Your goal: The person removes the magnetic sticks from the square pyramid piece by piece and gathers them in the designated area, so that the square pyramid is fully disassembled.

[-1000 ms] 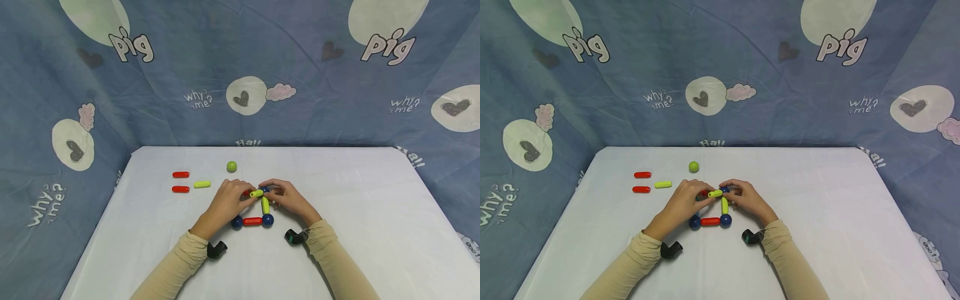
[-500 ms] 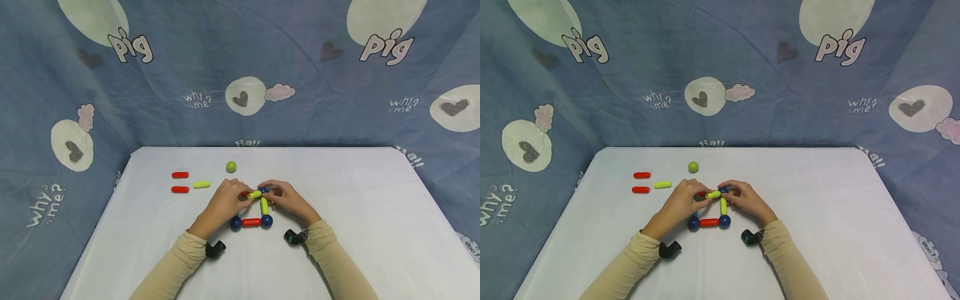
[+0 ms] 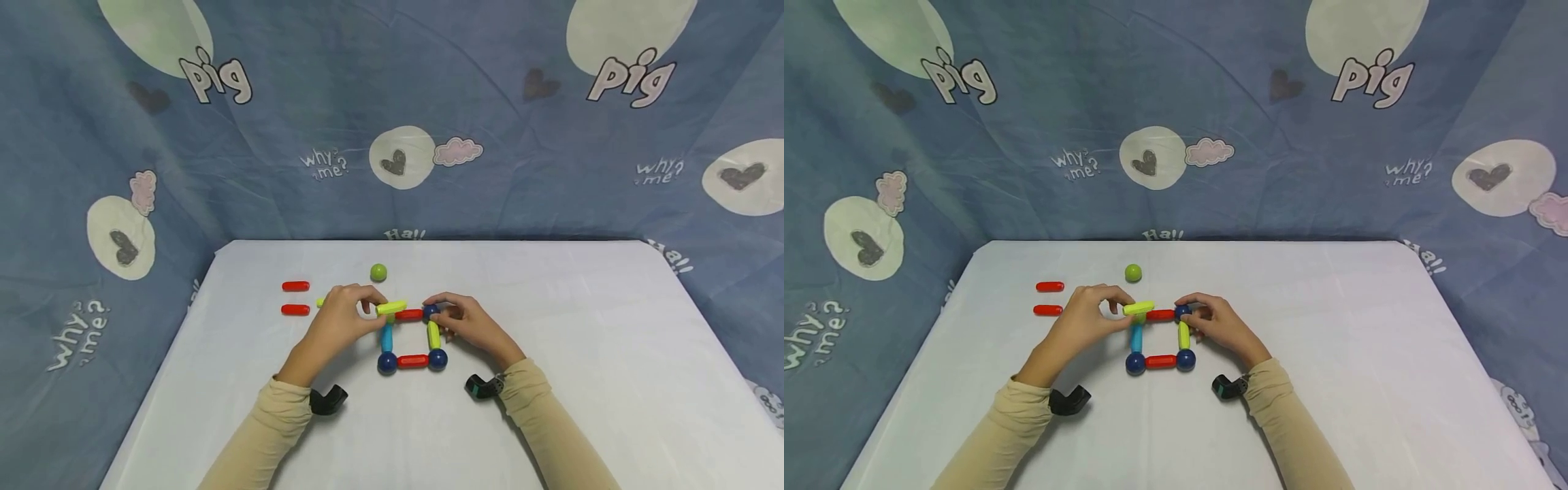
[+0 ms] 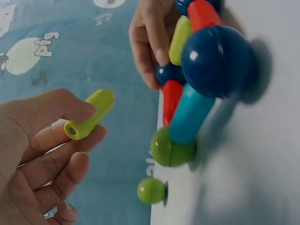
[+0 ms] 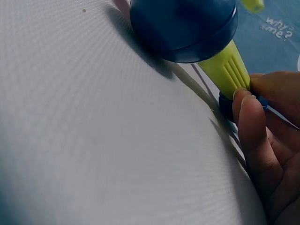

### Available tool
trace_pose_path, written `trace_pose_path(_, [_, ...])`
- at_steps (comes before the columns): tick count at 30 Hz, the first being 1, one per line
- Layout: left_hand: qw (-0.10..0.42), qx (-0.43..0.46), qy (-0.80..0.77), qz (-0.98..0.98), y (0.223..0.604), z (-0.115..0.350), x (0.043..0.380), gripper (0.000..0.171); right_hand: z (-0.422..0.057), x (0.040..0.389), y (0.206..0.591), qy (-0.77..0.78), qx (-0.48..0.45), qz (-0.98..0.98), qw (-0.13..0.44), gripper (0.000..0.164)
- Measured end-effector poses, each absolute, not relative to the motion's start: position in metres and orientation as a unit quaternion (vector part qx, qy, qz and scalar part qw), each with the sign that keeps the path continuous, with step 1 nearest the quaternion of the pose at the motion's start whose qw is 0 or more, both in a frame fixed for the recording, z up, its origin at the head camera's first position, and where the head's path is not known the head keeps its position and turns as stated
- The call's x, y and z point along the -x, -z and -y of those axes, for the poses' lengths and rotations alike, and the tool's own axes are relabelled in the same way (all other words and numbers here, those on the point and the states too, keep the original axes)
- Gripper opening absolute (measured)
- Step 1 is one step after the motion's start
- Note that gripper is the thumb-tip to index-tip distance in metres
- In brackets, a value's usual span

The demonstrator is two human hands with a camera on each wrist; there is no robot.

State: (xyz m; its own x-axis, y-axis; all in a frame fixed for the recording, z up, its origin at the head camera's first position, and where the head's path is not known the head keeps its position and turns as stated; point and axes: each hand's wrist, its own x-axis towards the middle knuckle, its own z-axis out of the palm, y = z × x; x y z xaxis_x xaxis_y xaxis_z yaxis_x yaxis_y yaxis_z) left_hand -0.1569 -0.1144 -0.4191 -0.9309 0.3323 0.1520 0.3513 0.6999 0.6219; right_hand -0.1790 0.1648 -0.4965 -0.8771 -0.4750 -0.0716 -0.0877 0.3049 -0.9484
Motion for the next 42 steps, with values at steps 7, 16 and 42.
trace_pose_path(7, [-0.001, 0.141, 0.342, 0.929, 0.424, 0.148, 0.154, 0.023, -0.166, 0.18, 0.498, 0.563, 0.178, -0.789, 0.173, 0.033])
trace_pose_path(16, [-0.011, 0.107, 0.338, 0.935, 0.432, 0.204, 0.15, 0.023, -0.166, 0.18, 0.499, 0.565, 0.18, -0.786, 0.175, 0.033])
trace_pose_path(42, [-0.117, 0.07, 0.268, 0.954, 0.447, 0.264, 0.157, 0.02, -0.165, 0.179, 0.498, 0.559, 0.172, -0.792, 0.173, 0.034])
